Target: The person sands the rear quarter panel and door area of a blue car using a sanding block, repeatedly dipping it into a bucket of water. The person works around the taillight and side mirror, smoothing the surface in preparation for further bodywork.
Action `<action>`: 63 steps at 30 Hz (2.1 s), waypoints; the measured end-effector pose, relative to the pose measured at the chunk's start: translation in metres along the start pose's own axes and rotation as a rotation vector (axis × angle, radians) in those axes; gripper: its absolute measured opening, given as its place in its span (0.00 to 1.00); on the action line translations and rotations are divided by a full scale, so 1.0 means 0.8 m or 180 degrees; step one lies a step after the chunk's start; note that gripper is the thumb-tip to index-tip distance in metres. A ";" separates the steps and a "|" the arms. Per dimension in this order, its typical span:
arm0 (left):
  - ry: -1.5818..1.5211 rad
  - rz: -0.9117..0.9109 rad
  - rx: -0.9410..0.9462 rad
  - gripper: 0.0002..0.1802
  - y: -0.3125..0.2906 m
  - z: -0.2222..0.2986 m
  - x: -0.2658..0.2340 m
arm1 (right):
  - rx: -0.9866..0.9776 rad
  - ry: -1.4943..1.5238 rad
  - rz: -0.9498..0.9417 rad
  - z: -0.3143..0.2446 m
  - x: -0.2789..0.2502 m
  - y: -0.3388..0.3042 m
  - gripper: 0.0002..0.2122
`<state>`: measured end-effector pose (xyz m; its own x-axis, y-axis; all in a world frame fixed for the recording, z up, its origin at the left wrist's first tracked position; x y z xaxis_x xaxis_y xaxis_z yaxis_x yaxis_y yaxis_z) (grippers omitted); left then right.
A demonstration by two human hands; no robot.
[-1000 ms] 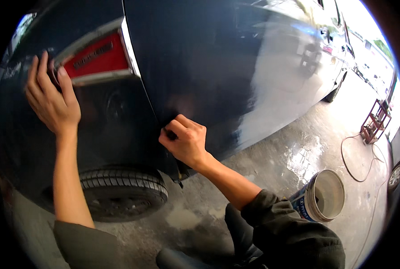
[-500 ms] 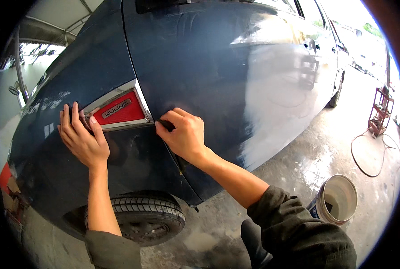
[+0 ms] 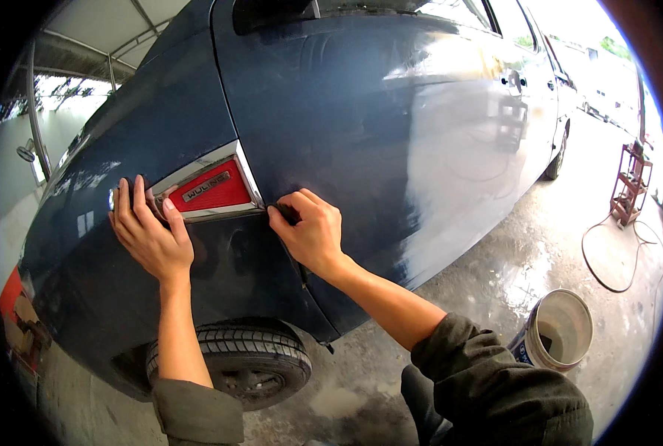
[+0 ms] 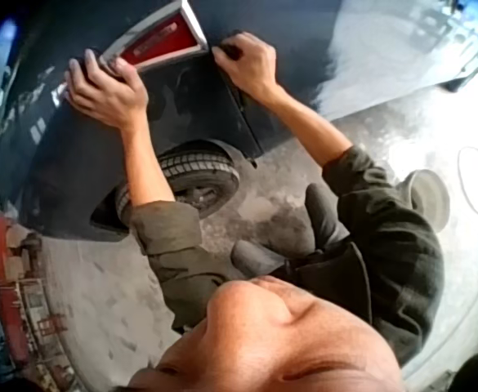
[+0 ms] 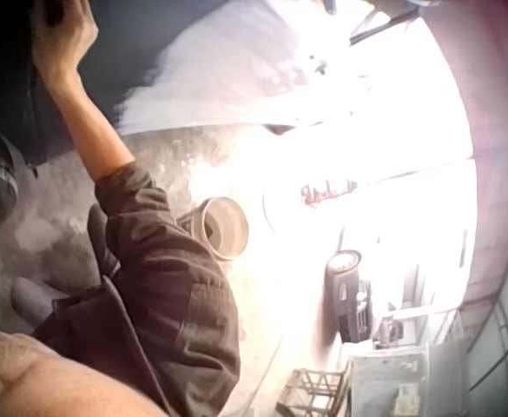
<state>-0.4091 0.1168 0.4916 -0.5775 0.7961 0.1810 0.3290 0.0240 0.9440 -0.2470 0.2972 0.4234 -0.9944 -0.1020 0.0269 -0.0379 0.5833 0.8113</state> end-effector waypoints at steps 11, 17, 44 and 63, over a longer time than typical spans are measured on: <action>-0.0056 -0.0033 -0.0064 0.27 -0.005 0.002 0.003 | 0.0003 -0.0026 0.0054 0.011 -0.009 -0.007 0.08; -0.0068 -0.0019 -0.0055 0.27 0.002 0.000 0.001 | 0.0068 -0.0094 0.0283 -0.006 0.002 -0.001 0.09; -0.0063 -0.0221 -0.0114 0.27 0.002 -0.002 -0.004 | -0.0301 -0.0792 0.0106 -0.134 0.034 0.204 0.13; -0.0072 -0.0129 -0.0022 0.28 -0.001 -0.003 -0.001 | -0.0421 -0.1338 -0.0609 -0.141 0.035 0.219 0.14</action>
<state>-0.4104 0.1151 0.4915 -0.5732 0.8079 0.1366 0.3006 0.0523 0.9523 -0.2706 0.3060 0.6320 -0.9255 0.1530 -0.3466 -0.2385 0.4756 0.8467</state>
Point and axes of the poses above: each hand's wrist, its own y-axis towards the middle knuckle, its own x-axis out of the palm, z = x × y, the point moved 7 cm from there along y, towards the middle knuckle, and after that the axes turned 9 degrees about x, right-handed, at the moved point
